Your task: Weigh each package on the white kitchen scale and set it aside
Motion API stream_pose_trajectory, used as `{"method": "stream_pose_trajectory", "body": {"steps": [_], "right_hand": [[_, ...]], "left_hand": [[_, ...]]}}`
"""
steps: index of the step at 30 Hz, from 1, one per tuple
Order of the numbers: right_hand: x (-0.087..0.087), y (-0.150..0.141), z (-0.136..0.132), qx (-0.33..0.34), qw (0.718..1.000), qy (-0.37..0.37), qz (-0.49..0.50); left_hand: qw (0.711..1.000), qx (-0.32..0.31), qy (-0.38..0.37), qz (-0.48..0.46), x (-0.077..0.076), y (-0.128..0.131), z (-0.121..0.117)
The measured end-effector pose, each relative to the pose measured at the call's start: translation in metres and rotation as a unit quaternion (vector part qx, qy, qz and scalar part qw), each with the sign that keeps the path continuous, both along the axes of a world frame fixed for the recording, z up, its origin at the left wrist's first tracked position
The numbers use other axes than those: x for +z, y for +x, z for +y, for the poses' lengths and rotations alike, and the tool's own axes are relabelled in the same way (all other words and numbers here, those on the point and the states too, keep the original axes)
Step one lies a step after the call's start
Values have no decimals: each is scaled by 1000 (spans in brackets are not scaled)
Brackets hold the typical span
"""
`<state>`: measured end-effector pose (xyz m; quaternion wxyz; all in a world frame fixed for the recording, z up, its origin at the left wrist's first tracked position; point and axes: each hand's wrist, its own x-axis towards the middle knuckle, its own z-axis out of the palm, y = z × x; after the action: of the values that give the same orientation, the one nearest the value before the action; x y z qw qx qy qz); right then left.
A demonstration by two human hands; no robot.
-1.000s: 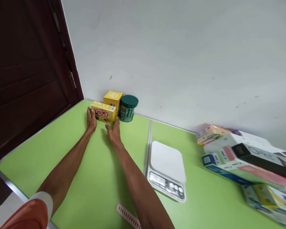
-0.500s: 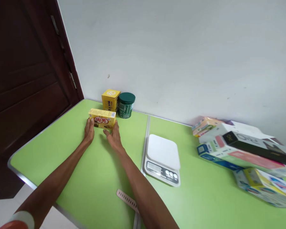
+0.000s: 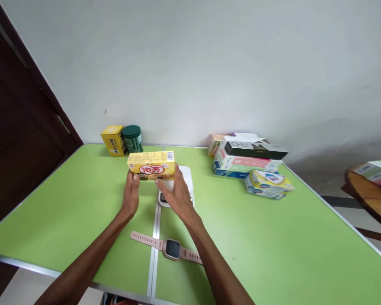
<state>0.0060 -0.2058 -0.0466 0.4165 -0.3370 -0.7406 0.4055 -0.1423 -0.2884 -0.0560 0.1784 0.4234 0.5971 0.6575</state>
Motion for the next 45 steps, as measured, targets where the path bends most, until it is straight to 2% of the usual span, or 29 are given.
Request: {"method": "stream_pose_trajectory", "body": {"steps": [4, 9, 12, 15, 19, 23, 26, 30, 33, 36, 40, 42, 45], "right_hand": [[-5, 43, 9, -34, 998, -39, 19], [-15, 57, 16, -53, 995, -77, 32], [-25, 62, 21, -55, 995, -83, 30], [-41, 75, 30, -70, 989, -110, 68], [-65, 95, 44, -163, 968, -164, 99], [-72, 95, 44, -226, 965, -120, 61], [-71, 89, 40, -230, 970, -68, 45], [-68, 87, 36, -226, 972, -38, 52], [-65, 85, 29, -209, 975, -9, 74], [-58, 78, 18, -163, 982, 21, 96], [-44, 71, 9, -124, 984, 33, 125], [-36, 78, 9, -137, 980, 37, 138], [-27, 105, 14, -191, 970, 35, 149]], "left_hand": [[999, -48, -13, 14, -7, 37, 18], [996, -62, -57, 35, -11, 50, 27], [994, -68, -65, 49, -18, 43, 28], [996, -49, -70, 31, -32, 25, 30], [996, 13, -80, -29, -53, -4, 36], [997, 24, -74, -14, -61, -13, 40], [997, 22, -75, -3, -59, -10, 40], [997, 28, -75, -1, -56, -7, 36], [997, 12, -70, 39, -54, -1, 31], [993, -26, -52, 103, -49, 10, 27], [987, -51, -43, 146, -30, 30, 26], [985, -63, -46, 153, -15, 44, 28], [978, -122, -37, 165, 3, 75, 35]]}}
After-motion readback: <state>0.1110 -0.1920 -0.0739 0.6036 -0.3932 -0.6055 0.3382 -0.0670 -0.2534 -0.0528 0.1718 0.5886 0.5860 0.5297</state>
